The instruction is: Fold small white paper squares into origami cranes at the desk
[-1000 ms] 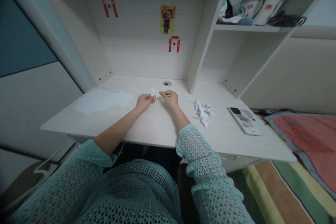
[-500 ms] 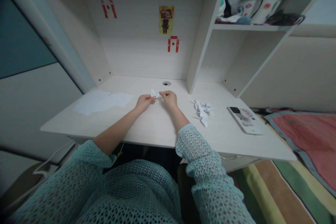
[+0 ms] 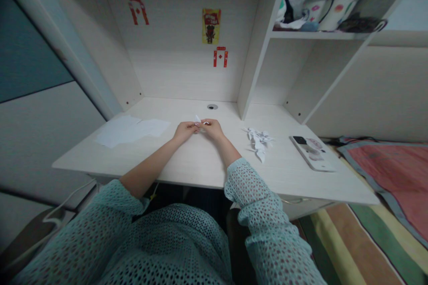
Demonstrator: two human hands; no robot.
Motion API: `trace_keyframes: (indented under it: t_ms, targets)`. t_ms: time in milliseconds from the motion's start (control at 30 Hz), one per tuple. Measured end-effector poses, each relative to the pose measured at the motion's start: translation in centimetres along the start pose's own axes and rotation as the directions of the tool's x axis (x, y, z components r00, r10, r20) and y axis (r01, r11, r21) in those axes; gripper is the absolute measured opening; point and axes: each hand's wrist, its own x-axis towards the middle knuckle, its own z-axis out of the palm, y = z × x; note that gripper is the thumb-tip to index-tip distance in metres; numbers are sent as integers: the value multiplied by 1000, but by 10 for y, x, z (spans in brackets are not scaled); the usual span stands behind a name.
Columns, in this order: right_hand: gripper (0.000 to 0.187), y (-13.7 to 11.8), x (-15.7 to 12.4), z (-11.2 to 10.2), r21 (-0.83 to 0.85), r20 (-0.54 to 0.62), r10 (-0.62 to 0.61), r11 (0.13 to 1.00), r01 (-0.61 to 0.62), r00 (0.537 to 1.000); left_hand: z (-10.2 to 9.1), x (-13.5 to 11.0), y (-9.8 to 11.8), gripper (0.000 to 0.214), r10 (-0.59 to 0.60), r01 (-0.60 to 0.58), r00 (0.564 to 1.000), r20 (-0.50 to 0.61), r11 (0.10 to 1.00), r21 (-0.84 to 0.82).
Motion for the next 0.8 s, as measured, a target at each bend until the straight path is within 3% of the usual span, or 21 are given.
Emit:
trace_keyframes:
  t_ms: [233,400,567,800]
  targets:
    - [46,-5,0,-1,5,-53,-19,1000,20,998,-6,-10,14,24,11,-1,996,-83,993,115]
    - [49,-4,2,-5,10,-138,12,1000,-10,990,-12,-8,20,29,56,-59,979,-198,998,-9]
    - [45,-2,0,-2,45,-13,29,999,-29,999,-13,-4,26,28,85,-134,954,-288,979,-157]
    - [42,-5,-4,3,102,41,39,994,-42,998,-11,-9,37,25,77,-111,960,-269,988,-112]
